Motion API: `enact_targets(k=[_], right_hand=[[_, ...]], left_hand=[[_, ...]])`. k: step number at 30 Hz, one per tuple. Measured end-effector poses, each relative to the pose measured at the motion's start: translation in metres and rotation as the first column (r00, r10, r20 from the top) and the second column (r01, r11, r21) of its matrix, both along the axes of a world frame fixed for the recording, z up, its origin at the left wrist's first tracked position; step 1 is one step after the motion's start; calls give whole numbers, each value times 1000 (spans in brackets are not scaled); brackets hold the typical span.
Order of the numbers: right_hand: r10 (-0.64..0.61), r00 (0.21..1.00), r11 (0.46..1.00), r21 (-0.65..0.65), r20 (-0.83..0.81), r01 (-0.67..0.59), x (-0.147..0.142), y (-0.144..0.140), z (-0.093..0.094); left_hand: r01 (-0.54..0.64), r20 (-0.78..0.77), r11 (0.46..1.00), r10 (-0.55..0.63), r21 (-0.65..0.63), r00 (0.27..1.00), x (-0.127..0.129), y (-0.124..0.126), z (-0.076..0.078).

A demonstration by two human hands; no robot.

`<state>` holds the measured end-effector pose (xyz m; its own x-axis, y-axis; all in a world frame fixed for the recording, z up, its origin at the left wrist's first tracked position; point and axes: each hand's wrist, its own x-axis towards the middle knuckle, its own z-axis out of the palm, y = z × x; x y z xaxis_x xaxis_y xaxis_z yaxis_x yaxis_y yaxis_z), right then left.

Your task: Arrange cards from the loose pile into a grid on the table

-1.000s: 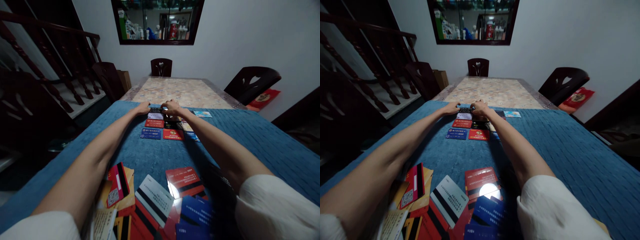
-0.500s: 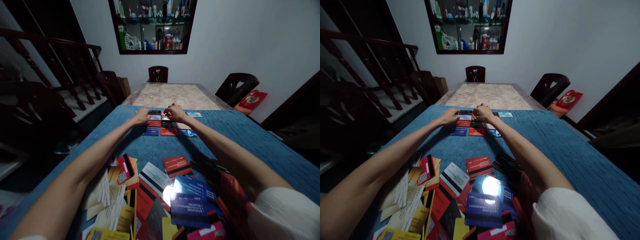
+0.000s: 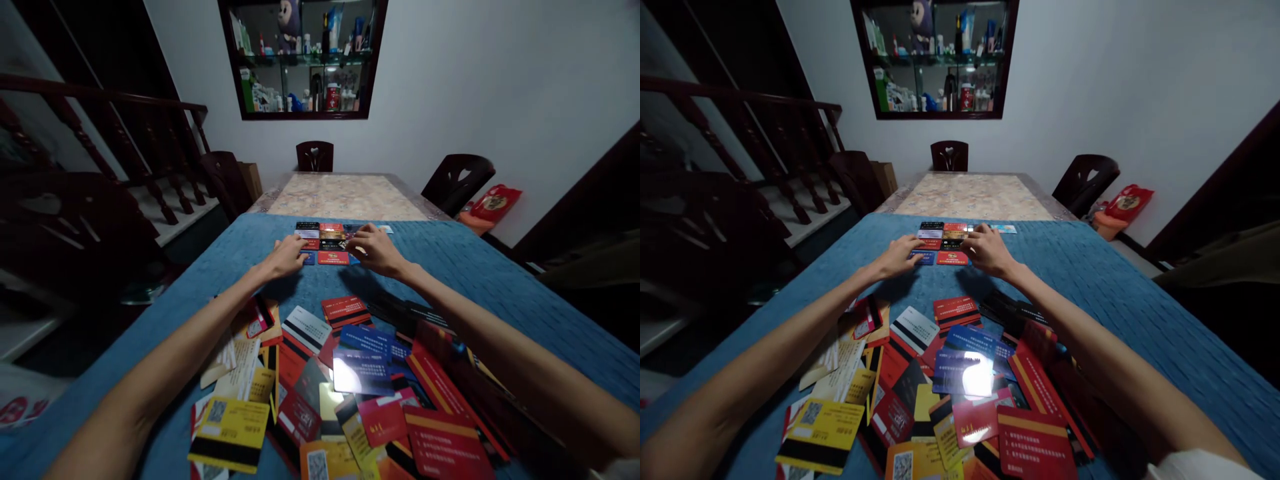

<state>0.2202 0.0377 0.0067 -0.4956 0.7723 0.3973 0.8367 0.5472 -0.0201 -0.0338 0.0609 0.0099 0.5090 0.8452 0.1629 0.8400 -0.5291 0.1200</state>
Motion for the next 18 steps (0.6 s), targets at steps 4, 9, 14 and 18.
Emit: enact_targets(k=[4,9,14,18], right_hand=[[24,1000,999,34,0,-24,3,-32,-7],[97,995,995,36,20,-97,5,-64,-18],[138,988,987,-88,65,-132,6,-80,-23],[163,984,971,-186,71,-148,6,-84,-23]], left_hand=[[49,26,999,-49,-1,998,4,-25,3],[126,-36,992,-126,-14,991,19,-58,1],[234,-77,969,-240,-81,968,32,-80,-6],[299,-86,946,-311,-126,947,37,-90,-8]])
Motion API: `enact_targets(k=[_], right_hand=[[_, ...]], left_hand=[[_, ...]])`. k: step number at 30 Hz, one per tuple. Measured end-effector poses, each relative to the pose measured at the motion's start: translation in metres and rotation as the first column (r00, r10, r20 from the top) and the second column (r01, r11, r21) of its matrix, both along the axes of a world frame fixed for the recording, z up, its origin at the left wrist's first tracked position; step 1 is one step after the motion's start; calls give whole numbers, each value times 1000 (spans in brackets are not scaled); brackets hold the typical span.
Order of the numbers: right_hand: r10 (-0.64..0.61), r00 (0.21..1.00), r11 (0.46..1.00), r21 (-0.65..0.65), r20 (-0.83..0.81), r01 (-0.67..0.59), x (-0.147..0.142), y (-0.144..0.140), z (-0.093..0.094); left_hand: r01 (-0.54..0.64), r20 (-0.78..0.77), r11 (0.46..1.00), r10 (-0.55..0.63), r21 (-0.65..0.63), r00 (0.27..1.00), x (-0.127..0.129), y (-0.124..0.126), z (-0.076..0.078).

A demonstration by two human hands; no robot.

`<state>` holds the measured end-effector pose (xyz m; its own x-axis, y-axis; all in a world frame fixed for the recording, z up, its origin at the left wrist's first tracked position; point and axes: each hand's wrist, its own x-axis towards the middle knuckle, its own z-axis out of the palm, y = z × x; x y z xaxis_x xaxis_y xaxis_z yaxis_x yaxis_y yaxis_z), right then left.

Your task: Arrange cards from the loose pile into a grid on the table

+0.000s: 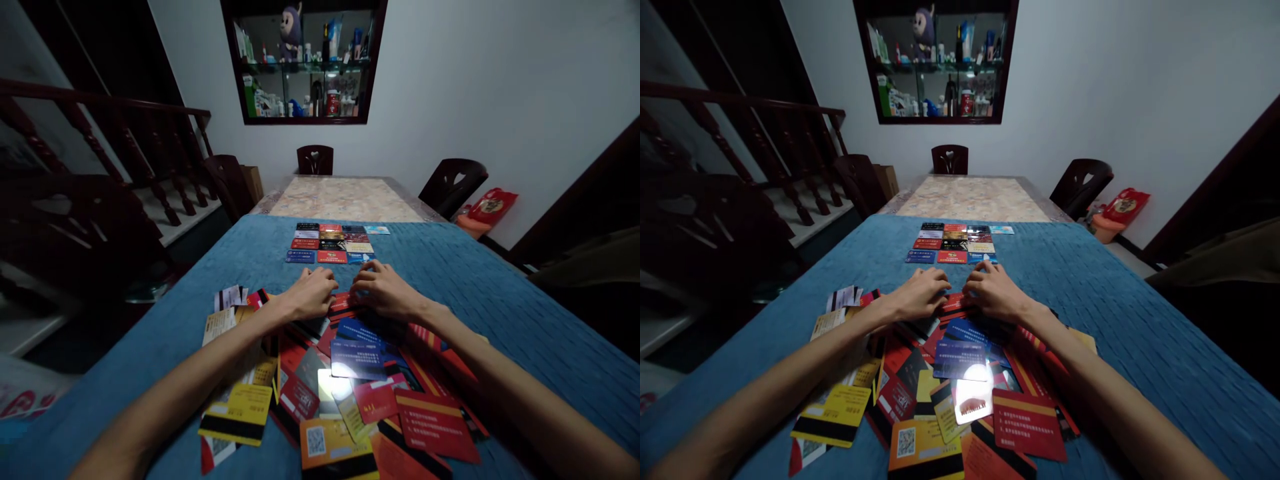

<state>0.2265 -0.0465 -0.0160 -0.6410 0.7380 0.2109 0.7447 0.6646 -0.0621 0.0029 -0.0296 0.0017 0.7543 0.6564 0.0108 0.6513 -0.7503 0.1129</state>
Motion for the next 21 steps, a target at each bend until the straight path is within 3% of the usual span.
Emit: enact_targets(k=[11,21], right_hand=[[41,998,975,-218,37,-32,-2,-1,-2],[79,997,977,-199,-2,-78,2,2,-6]], left_hand=[[20,-102,990,-35,-140,994,-3,-6,4],[45,-120,991,-61,-129,991,-1,-5,5]])
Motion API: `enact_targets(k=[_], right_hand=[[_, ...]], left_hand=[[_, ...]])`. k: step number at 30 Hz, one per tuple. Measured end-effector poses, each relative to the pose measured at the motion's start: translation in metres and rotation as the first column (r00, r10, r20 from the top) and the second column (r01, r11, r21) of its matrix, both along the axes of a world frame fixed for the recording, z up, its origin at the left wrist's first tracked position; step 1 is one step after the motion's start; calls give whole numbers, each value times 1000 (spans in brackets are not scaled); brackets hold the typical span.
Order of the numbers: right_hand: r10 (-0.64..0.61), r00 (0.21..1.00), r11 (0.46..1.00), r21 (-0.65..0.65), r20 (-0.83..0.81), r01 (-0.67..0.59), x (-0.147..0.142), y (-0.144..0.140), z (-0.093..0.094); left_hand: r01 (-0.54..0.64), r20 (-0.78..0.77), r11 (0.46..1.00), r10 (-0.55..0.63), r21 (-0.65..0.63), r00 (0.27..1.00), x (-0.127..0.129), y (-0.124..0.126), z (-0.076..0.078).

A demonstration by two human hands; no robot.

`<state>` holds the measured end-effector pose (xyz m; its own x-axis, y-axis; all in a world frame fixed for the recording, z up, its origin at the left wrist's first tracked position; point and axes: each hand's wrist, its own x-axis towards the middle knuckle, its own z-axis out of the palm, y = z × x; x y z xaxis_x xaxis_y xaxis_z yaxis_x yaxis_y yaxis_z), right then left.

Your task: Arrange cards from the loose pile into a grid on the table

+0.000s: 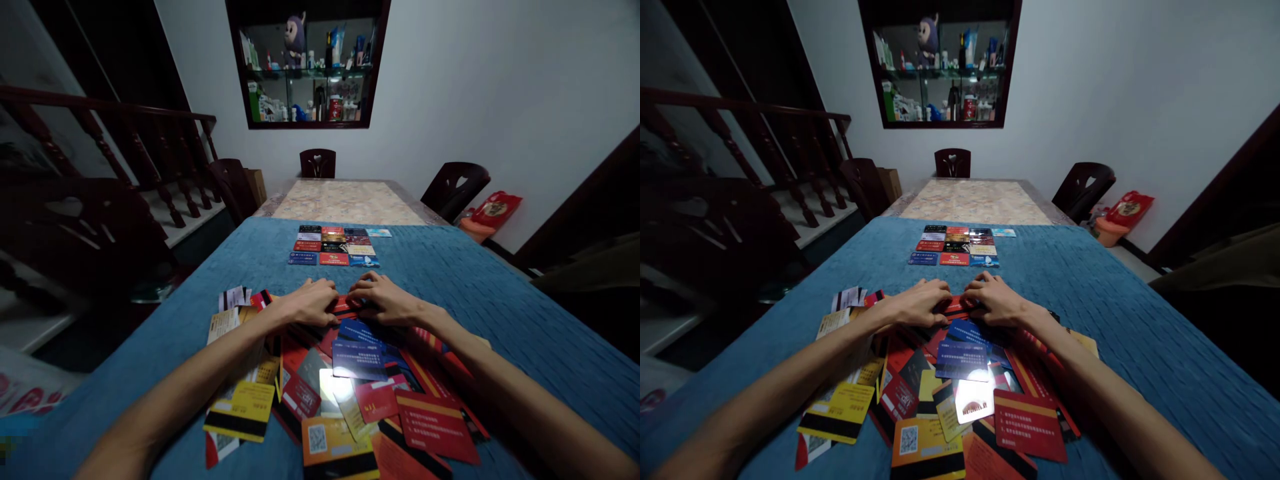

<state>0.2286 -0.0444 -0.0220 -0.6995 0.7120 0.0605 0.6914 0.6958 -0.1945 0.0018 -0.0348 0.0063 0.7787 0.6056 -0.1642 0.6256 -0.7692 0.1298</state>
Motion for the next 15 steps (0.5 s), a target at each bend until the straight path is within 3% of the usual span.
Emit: enact_targets(k=[7,15], right_hand=[[46,999,999,3,-26,-46,-1,0,3],[52,997,999,15,-55,-51,-1,0,7]], left_hand=[[27,35,999,-28,21,999,0,2,-3],[47,104,998,-43,-38,994,-5,9,-1]])
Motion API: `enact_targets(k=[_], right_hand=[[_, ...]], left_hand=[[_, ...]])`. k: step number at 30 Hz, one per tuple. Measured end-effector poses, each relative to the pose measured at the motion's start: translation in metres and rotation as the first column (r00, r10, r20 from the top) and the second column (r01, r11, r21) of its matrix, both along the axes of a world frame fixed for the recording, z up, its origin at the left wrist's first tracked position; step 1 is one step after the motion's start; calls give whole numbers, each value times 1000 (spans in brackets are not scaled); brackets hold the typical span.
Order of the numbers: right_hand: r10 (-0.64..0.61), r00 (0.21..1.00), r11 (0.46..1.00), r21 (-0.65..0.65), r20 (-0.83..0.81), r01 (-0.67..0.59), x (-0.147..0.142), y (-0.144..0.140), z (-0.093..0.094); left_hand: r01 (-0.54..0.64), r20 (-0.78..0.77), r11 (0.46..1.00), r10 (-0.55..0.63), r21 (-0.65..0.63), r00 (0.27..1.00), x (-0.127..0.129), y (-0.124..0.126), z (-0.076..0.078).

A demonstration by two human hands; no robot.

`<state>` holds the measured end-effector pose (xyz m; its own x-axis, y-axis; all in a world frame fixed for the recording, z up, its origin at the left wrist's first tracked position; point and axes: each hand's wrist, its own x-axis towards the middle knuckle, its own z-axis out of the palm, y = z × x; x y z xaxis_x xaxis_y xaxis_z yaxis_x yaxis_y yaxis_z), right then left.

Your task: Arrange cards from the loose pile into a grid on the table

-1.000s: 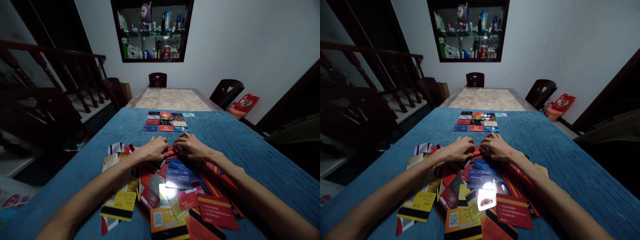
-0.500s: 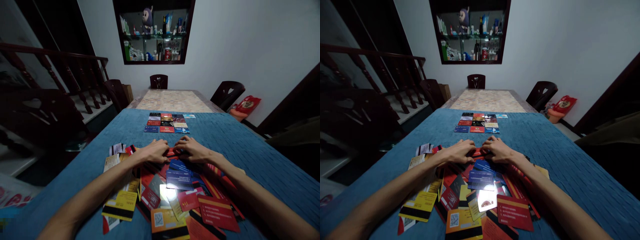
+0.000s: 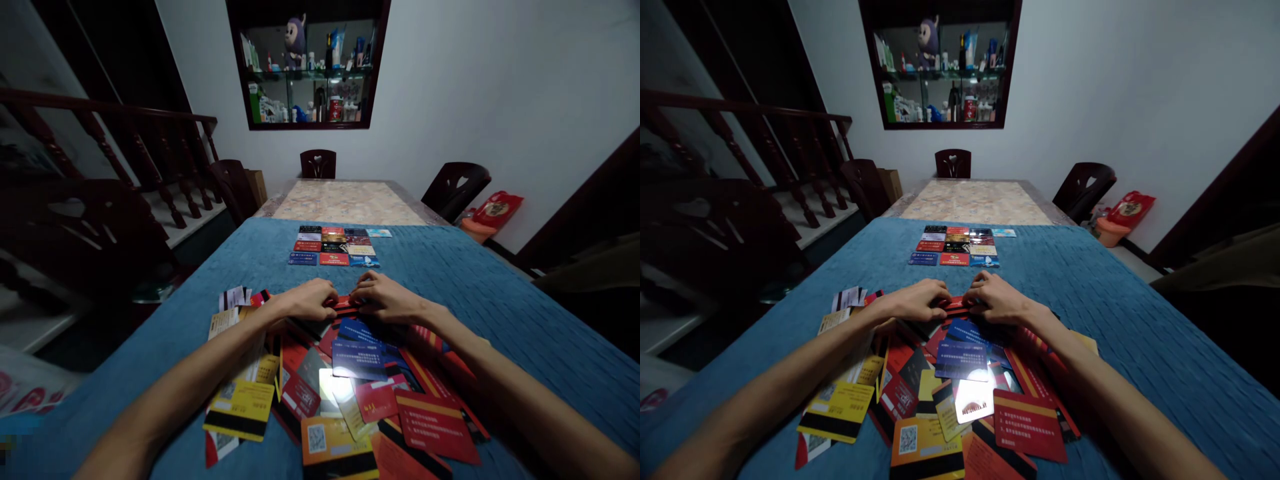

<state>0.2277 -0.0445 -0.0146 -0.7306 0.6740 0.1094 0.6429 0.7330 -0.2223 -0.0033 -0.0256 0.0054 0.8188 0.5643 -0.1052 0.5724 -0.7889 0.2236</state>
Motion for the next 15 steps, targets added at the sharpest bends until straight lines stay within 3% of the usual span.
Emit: enact_targets(k=[7,15], right_hand=[[0,999,1000,16,-46,1,2,-1,4],[-32,989,982,179,-143,57,1,3,-5]], left_hand=[[-14,111,992,29,-129,993,-8,9,2],[-47,209,983,84,-177,974,-13,16,6]])
